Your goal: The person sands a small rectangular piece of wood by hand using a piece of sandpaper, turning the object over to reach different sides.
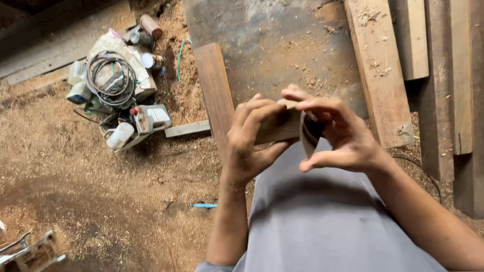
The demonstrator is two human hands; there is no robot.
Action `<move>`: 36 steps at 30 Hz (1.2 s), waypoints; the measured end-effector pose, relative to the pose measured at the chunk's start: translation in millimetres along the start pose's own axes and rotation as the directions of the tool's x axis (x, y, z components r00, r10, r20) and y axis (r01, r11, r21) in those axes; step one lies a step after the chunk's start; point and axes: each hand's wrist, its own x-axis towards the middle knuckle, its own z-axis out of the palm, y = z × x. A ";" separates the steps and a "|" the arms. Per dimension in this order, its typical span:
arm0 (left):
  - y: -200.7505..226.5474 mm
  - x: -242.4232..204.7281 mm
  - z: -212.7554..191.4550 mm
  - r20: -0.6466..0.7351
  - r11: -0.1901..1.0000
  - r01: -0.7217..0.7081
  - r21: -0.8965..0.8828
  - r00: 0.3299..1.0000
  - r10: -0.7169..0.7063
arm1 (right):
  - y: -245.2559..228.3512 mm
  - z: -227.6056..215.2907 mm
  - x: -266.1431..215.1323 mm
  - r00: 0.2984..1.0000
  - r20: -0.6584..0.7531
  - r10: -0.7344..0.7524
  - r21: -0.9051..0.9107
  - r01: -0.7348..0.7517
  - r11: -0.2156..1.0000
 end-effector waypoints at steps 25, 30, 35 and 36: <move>-46.9 -24.7 70.6 -0.115 0.929 0.089 -0.358 0.984 -0.138 | -59.4 23.5 42.4 0.952 0.251 0.174 -0.906 0.168 0.388; -22.8 -14.5 73.5 -0.339 0.963 0.048 -0.264 0.931 -0.139 | -51.5 -33.2 45.4 0.993 0.103 -0.064 -0.522 0.109 0.846; -8.5 4.8 47.6 -0.162 0.990 0.129 0.055 0.980 -0.118 | -6.6 -45.5 19.2 0.979 -0.190 -0.079 0.129 0.105 0.986; -5.9 10.6 43.0 -0.098 0.985 0.141 0.101 0.986 -0.132 | 1.7 -43.8 15.9 0.964 -0.255 -0.078 0.194 0.130 0.972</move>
